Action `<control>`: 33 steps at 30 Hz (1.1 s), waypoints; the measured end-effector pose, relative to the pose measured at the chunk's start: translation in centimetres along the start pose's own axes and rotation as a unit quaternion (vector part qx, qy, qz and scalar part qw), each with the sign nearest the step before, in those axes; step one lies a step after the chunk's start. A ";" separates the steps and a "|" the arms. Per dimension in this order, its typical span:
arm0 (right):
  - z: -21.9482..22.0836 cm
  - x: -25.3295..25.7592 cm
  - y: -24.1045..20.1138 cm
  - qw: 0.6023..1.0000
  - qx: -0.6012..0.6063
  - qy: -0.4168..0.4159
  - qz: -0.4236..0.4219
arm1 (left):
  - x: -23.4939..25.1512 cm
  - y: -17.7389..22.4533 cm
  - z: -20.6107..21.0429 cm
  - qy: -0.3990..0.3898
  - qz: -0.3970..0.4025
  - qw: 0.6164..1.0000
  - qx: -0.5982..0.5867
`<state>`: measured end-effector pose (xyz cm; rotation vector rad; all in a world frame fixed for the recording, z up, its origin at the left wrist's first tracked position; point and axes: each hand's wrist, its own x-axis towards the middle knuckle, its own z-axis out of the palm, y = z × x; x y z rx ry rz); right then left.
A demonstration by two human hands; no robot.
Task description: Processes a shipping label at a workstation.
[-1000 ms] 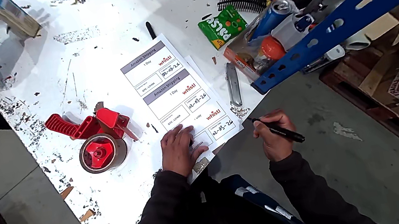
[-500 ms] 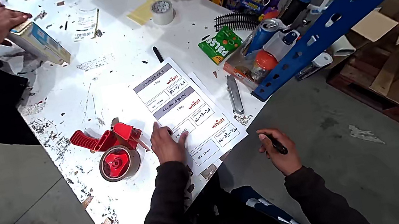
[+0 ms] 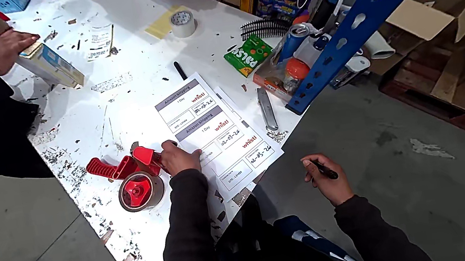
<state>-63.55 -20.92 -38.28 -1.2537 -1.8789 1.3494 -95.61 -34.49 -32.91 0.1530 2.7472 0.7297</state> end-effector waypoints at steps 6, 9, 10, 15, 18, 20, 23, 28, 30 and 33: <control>0.3 0.4 -0.1 1.000 0.014 -0.007 -0.005 | 0.1 0.5 -0.5 -0.034 -0.038 0.998 -0.028; 0.1 0.6 -0.1 1.000 0.018 -0.012 -0.012 | -0.6 0.5 -2.1 -0.031 0.006 0.995 -0.096; 0.0 0.6 -0.1 1.000 0.019 -0.012 -0.016 | -1.0 0.3 -3.2 -0.028 0.036 0.992 -0.121; -0.7 0.9 -0.8 0.997 0.059 -0.005 -0.053 | -1.9 -2.2 -11.4 0.111 0.182 0.957 -0.196; -0.6 1.2 -2.0 0.989 0.117 0.013 -0.093 | -2.2 -5.3 -15.9 0.174 0.226 0.919 -0.273; -0.5 1.5 -3.0 0.979 0.173 0.010 -0.112 | -2.3 -7.6 -17.9 0.205 0.228 0.899 -0.313; -0.3 2.2 -4.0 0.970 0.201 -0.010 -0.133 | -5.0 -7.7 -19.9 0.236 0.176 0.891 -0.345; 0.8 3.1 -5.6 0.967 0.227 -0.031 -0.112 | -9.9 -4.0 -21.0 0.277 0.036 0.887 -0.367; 2.1 3.4 -6.4 0.956 0.272 -0.059 -0.088 | -9.4 -6.2 -20.8 0.287 0.049 0.884 -0.366; 5.2 4.6 -7.5 0.938 0.322 -0.120 -0.050 | -8.2 -8.0 -20.1 0.296 0.090 0.872 -0.379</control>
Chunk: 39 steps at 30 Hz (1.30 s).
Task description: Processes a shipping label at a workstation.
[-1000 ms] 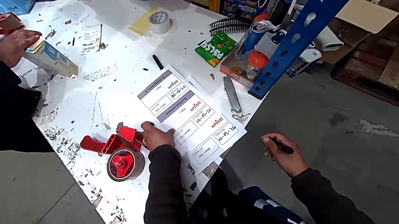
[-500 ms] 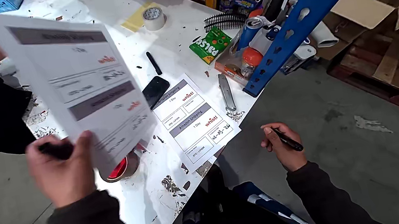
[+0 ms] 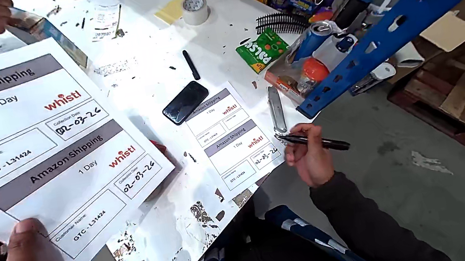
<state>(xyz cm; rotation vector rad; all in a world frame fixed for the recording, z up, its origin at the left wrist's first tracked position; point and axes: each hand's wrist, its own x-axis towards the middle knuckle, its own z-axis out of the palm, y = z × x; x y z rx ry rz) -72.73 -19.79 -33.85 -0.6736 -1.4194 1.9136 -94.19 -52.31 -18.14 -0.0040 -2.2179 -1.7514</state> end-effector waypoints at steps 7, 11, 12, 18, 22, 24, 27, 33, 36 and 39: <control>6.0 5.4 6.6 1.000 0.013 -0.010 -0.022 | 2.9 -7.4 2.0 -0.062 0.096 0.992 -0.049; 5.2 3.8 7.1 0.996 -0.040 -0.071 -0.018 | 2.1 -7.2 4.9 -0.050 0.095 0.992 -0.071; 4.6 3.1 6.7 0.995 -0.051 -0.092 -0.001 | 2.0 -7.4 5.2 -0.050 0.089 0.992 -0.077; 1.8 1.6 5.0 0.990 -0.065 -0.123 0.032 | 1.5 -8.8 7.7 -0.042 0.011 0.992 -0.117; 1.7 3.6 3.1 0.995 -0.067 -0.076 -0.016 | 2.7 -8.8 12.4 -0.050 -0.001 0.991 -0.128; 2.6 5.1 2.9 0.998 -0.043 -0.037 -0.032 | 2.8 -8.4 15.7 -0.066 -0.012 0.991 -0.113; 4.5 7.3 4.6 0.996 -0.072 -0.002 -0.056 | 2.6 -8.6 20.4 -0.106 -0.052 0.990 -0.079; 6.5 10.0 6.6 0.979 -0.205 -0.022 -0.012 | 4.6 -8.8 22.8 -0.118 -0.073 0.990 -0.011; 6.4 10.4 6.3 0.966 -0.256 -0.034 -0.025 | 6.2 -8.1 20.1 -0.087 -0.022 0.994 -0.054; 5.6 10.7 6.2 0.970 -0.237 -0.033 -0.039 | 7.3 -6.7 16.6 -0.061 0.018 0.993 -0.098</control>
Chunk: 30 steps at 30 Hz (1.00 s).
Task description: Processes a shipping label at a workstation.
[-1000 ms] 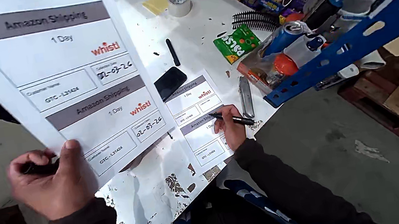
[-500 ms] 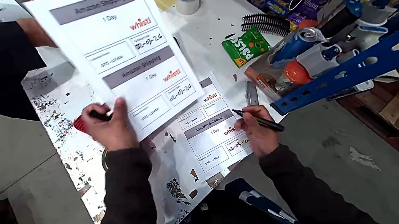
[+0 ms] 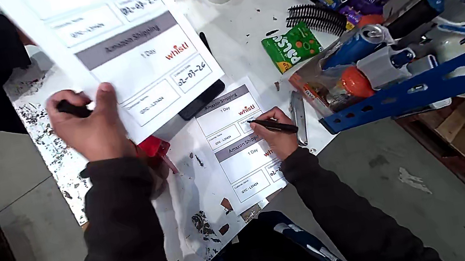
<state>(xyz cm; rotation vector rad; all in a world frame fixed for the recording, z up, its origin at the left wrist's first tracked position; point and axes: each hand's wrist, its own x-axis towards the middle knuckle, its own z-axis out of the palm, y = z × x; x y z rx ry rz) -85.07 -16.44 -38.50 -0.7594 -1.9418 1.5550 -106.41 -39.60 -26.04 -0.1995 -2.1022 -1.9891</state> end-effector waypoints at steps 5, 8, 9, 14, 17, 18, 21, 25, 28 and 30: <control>0.3 0.1 0.0 0.998 0.055 0.012 0.004 | 0.8 0.4 -4.9 0.029 0.048 0.998 -0.031; 0.7 0.0 0.8 0.999 0.037 0.031 -0.003 | 0.6 -0.7 -7.0 0.045 0.053 0.996 -0.050; 0.8 -0.1 1.0 0.999 0.024 0.031 -0.009 | 0.4 -1.0 -7.6 0.053 0.044 0.996 -0.057; 0.6 -0.2 1.2 0.999 -0.010 0.007 -0.033 | -0.4 -2.7 -10.0 0.065 0.000 0.997 -0.051; 0.7 -0.3 1.2 0.999 -0.029 -0.017 -0.034 | -1.3 -2.6 -10.5 0.086 -0.007 0.995 -0.042; 0.8 -0.3 1.1 0.999 -0.036 -0.017 -0.035 | -1.6 -2.6 -10.5 0.093 -0.007 0.995 -0.036; 0.7 -0.4 1.0 0.997 -0.060 -0.021 -0.036 | -2.2 -3.0 -11.0 0.099 -0.007 0.994 -0.035; 0.7 -0.4 0.8 0.995 -0.081 -0.031 -0.041 | -2.8 -3.2 -11.6 0.104 -0.014 0.994 -0.027; 0.8 -0.3 0.9 0.993 -0.098 -0.036 -0.057 | -2.9 -3.1 -11.5 0.106 -0.014 0.994 -0.023; 0.9 -0.4 0.9 0.993 -0.105 -0.025 -0.057 | -2.9 -3.2 -11.5 0.104 -0.017 0.994 -0.022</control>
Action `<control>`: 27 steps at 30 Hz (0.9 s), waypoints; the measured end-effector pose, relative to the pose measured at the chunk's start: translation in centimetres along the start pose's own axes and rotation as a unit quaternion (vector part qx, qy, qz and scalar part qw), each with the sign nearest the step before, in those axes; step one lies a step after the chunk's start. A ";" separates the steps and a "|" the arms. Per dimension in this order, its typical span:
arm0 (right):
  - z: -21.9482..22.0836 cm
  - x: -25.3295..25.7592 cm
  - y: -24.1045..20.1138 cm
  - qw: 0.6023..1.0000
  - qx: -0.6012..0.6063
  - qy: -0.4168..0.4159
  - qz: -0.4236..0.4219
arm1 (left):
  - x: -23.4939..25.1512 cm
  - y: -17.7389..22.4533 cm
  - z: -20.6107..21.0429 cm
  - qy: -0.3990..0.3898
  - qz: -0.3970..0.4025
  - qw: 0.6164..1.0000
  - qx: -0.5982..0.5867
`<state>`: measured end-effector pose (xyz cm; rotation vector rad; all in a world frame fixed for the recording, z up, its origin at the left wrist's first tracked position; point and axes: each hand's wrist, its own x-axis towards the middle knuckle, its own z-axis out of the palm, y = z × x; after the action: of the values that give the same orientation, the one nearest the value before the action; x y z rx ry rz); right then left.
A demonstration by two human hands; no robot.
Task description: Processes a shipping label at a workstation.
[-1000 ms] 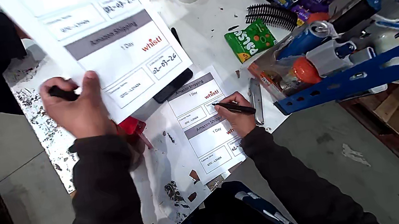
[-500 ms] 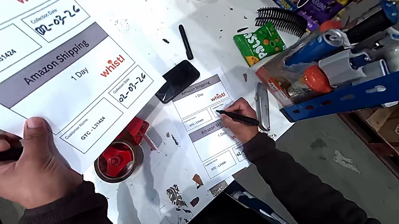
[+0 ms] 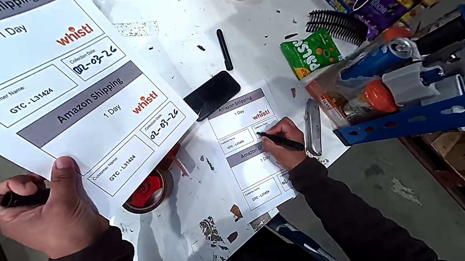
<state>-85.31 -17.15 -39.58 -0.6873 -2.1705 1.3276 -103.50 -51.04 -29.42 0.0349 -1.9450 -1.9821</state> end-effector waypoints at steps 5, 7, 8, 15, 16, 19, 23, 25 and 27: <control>-0.2 0.0 0.3 0.999 0.016 -0.010 -0.032 | 0.1 0.4 0.2 -0.002 0.002 1.000 0.006; -0.2 -0.1 0.3 0.999 0.030 0.003 -0.025 | 0.1 0.4 0.0 -0.002 0.005 1.000 0.006; -0.2 -0.2 0.3 0.999 0.041 0.012 -0.015 | 0.1 0.4 -0.2 -0.003 0.005 1.000 0.007; 0.1 -0.1 0.3 1.000 0.016 0.024 -0.008 | -0.1 0.6 -0.5 -0.003 0.006 1.000 0.015; 0.1 -0.1 0.3 1.000 0.013 0.025 -0.011 | -0.2 0.6 -0.4 -0.001 0.004 1.000 0.016; 0.0 -0.2 0.3 1.000 0.009 0.026 -0.014 | -0.2 0.6 -0.4 0.005 0.007 1.000 0.013; 0.0 -0.4 0.7 0.996 0.045 0.074 -0.008 | -0.2 0.6 -0.8 0.003 0.004 1.000 0.011; 0.0 -0.4 0.6 0.996 0.046 0.080 0.000 | -0.2 0.6 -0.9 0.004 0.005 1.000 0.011; 0.1 -0.3 0.3 0.997 0.027 0.065 0.008 | -0.2 0.6 -1.0 0.003 0.005 1.000 0.013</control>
<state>-85.09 -17.32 -39.96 -0.7502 -2.0229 1.3066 -102.85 -51.97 -28.93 0.0383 -1.9636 -1.9469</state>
